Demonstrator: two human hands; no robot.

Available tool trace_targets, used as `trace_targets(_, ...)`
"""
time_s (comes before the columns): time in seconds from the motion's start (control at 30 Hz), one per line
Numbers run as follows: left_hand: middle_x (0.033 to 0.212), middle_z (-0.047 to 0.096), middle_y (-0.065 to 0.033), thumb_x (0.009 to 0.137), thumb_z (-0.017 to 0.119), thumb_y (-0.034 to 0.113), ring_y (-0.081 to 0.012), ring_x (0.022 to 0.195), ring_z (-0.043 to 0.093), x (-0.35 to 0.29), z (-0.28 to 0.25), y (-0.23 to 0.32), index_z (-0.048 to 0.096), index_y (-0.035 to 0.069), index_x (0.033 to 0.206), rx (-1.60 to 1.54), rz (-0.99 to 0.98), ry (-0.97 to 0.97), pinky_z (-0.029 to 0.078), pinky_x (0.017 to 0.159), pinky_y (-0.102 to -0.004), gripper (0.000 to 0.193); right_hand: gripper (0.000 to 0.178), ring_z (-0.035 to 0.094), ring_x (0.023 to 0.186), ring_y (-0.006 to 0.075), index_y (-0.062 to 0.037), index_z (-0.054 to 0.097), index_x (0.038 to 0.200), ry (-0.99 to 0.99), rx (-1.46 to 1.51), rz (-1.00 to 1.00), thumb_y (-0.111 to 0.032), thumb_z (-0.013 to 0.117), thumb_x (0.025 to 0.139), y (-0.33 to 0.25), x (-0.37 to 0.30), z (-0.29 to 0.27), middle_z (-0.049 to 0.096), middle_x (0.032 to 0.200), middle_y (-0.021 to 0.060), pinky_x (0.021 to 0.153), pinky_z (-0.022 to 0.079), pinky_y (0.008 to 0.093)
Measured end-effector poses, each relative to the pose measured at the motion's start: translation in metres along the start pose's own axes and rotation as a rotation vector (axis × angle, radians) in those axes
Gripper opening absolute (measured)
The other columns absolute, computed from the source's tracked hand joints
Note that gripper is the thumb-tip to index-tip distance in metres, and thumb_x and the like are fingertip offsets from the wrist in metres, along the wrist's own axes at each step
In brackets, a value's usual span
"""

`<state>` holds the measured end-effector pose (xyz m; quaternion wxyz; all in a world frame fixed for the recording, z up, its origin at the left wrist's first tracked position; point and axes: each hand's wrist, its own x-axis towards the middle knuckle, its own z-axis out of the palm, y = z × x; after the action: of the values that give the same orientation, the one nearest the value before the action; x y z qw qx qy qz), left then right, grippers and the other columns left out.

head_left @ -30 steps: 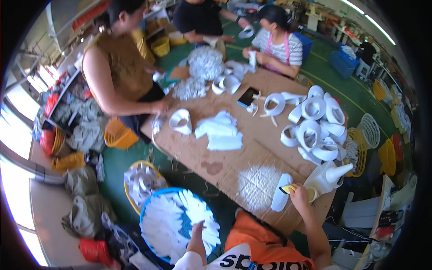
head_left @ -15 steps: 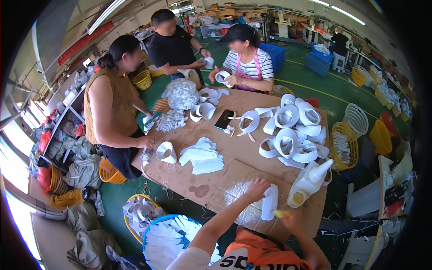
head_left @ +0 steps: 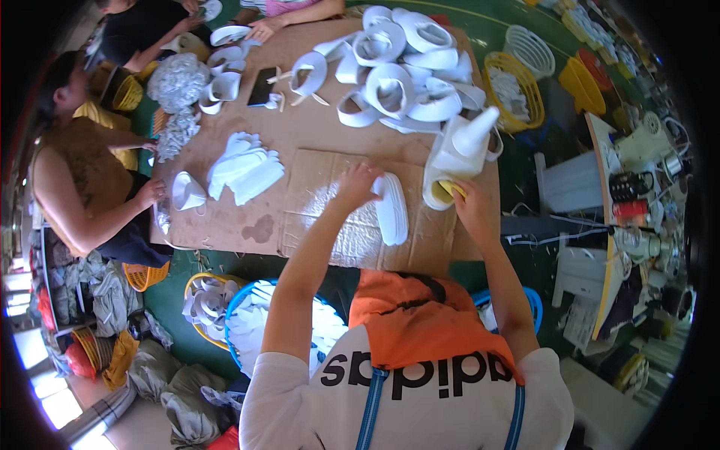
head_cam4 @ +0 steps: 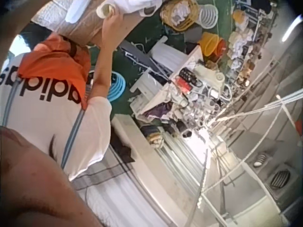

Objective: The person takes shoe components from a basket, applies glue to them using an applicator dipped into a glue dispenser, and places them onto a piece of cardboard.

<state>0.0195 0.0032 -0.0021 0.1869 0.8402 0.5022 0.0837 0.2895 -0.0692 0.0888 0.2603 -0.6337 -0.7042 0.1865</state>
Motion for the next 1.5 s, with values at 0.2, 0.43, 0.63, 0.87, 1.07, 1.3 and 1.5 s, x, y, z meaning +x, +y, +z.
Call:
trace_targets(0.2,0.113,0.051,-0.0109,0.060,0.076,0.015,-0.0308,0.106,0.048,-0.007,-0.005,0.024,0.055,0.013,0.105,-0.046,-0.056,-0.082,0.037,0.091,-0.0423,0.049,0.020,0.057,0.080,0.0342,-0.0027,0.061,0.098,0.000,-0.001,0.011,-0.015,0.055,0.084,-0.005,-0.020,-0.006,0.058,0.089,0.0141,0.070,0.045,0.0377)
trace_targets(0.43,0.083,0.059,-0.0112,0.070,0.058,-0.004,-0.0334,0.075,0.058,-0.086,-0.072,0.076,0.059,0.005,0.087,-0.292,-0.034,0.453,0.047,0.067,-0.0394,0.020,0.020,0.061,0.072,0.0261,-0.0026,0.058,0.103,0.210,0.161,0.068,-0.012,0.053,0.086,0.018,-0.044,0.007,0.062,0.086,0.0130,0.064,0.047,0.0340)
trace_targets(0.63,0.090,0.056,-0.0099,0.064,0.056,-0.004,-0.0279,0.088,0.055,-0.144,0.025,0.081,0.058,0.006,0.085,-0.160,0.173,0.451,0.045,0.075,-0.0376,0.023,0.021,0.059,0.056,0.0296,-0.0002,0.059,0.098,-0.630,0.561,0.134,-0.010,0.056,0.080,-0.022,-0.018,0.060,0.062,0.085,0.0193,0.055,0.048,0.0373)
trace_targets(0.87,0.090,0.052,-0.0074,0.068,0.055,0.002,-0.0268,0.091,0.051,-0.147,0.050,0.073,0.057,0.007,0.084,-0.098,-0.121,0.537,0.041,0.078,-0.0381,0.017,0.019,0.060,0.078,0.0338,-0.0061,0.066,0.088,-0.675,-0.003,-0.370,-0.019,0.058,0.077,-0.041,-0.002,0.091,0.063,0.083,0.0158,0.068,0.047,0.0399)
trace_targets(1.07,0.080,0.059,-0.0091,0.074,0.055,-0.008,-0.0207,0.074,0.059,-0.172,0.010,0.087,0.058,0.004,0.080,-0.620,-0.371,0.796,0.047,0.065,-0.0289,0.013,0.018,0.059,0.075,0.0353,0.0015,0.062,0.090,-0.335,0.104,-0.218,-0.014,0.058,0.080,-0.033,-0.016,0.065,0.062,0.083,0.0189,0.064,0.047,0.0401)
trace_targets(1.3,0.070,0.060,-0.0060,0.073,0.058,-0.005,-0.0130,0.063,0.059,-0.392,0.012,0.046,0.060,-0.001,0.077,-1.216,-1.219,1.502,0.048,0.060,-0.0235,0.007,0.019,0.058,0.083,0.0339,0.0012,0.059,0.097,-0.453,0.021,-0.234,-0.012,0.054,0.084,-0.039,-0.016,0.047,0.061,0.091,0.0174,0.070,0.046,0.0380)
trace_targets(1.5,0.070,0.065,-0.0132,0.062,0.059,0.011,-0.0242,0.066,0.062,-0.453,0.157,-0.015,0.066,0.002,0.073,-0.192,-1.978,1.005,0.049,0.067,-0.0366,0.016,0.020,0.058,0.083,0.0340,0.0016,0.059,0.097,-0.460,-0.028,-0.268,-0.013,0.054,0.085,-0.060,-0.015,0.049,0.060,0.091,0.0171,0.071,0.046,0.0382)
